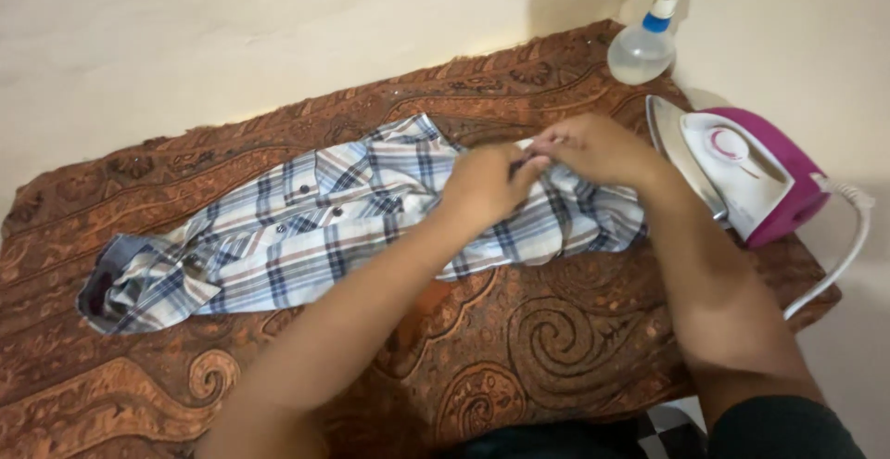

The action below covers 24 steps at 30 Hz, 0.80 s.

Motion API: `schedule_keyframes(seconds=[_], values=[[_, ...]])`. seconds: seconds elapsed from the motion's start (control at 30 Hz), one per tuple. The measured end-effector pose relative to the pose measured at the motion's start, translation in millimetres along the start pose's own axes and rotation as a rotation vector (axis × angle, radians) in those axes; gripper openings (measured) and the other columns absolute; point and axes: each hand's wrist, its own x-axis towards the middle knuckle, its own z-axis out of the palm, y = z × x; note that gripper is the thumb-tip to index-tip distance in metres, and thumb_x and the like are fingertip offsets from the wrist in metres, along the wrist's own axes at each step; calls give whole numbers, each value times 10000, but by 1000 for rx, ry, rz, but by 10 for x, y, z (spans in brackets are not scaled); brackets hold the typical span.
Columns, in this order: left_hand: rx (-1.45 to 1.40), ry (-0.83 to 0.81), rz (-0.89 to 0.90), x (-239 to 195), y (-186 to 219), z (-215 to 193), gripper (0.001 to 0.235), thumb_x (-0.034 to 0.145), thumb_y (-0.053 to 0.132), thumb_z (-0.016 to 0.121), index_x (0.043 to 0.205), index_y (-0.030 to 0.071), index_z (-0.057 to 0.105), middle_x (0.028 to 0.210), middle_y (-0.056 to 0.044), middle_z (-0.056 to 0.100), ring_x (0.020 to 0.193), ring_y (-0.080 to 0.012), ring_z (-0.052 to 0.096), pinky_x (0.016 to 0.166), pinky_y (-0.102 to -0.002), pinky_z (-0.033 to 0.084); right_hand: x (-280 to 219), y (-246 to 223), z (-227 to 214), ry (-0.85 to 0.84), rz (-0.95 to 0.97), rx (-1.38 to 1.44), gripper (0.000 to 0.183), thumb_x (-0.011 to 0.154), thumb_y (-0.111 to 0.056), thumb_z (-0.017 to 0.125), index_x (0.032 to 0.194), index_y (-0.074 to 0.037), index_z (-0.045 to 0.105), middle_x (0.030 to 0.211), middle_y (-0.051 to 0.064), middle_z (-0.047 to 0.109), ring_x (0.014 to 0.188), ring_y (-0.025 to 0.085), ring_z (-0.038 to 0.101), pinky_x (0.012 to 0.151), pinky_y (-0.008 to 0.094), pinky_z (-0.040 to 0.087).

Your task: Folding a plaid button-down shirt on a table.

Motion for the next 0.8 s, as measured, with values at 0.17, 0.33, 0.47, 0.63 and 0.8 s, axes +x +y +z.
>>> schedule_keyframes(seconds=[0.17, 0.33, 0.47, 0.63, 0.8], values=[[-168, 120, -47, -112, -270, 305, 253, 909, 416, 695, 951, 171, 743, 907, -121, 745, 992, -385, 713, 867, -482, 549, -43, -305, -89, -143, 116, -105, 301, 879, -355, 700, 1061, -144, 814, 944, 152, 799, 992, 396, 733, 833, 475, 553], [-158, 210, 185, -254, -293, 251, 255, 839, 327, 810, 902, 119, 676, 859, -110, 692, 957, -365, 682, 862, -487, 494, 77, -110, 42, -181, 120, -211, 255, 904, -372, 660, 1008, -209, 826, 797, 114, 788, 902, 382, 748, 768, 473, 551], [-95, 178, 214, -212, -374, 320, 218, 838, 310, 805, 883, 127, 694, 839, -125, 701, 925, -374, 688, 844, -500, 497, 96, -128, 50, -177, 131, -148, 238, 846, -344, 737, 1029, -219, 826, 786, 53, 797, 795, 319, 762, 689, 405, 546], [-91, 118, 200, -253, -311, 234, 228, 863, 369, 759, 964, 164, 747, 899, -129, 732, 980, -379, 670, 917, -494, 460, 18, -281, -21, -221, 143, -120, 215, 824, -259, 753, 1014, -200, 834, 774, 28, 778, 691, 207, 704, 660, 335, 518], [-107, 156, 207, -263, -330, 273, 192, 851, 358, 758, 972, 209, 740, 966, -63, 717, 1032, -317, 647, 944, -457, 449, 73, 28, 67, -207, 75, -110, 190, 773, -265, 816, 945, -186, 819, 808, 24, 791, 732, 227, 745, 648, 339, 531]])
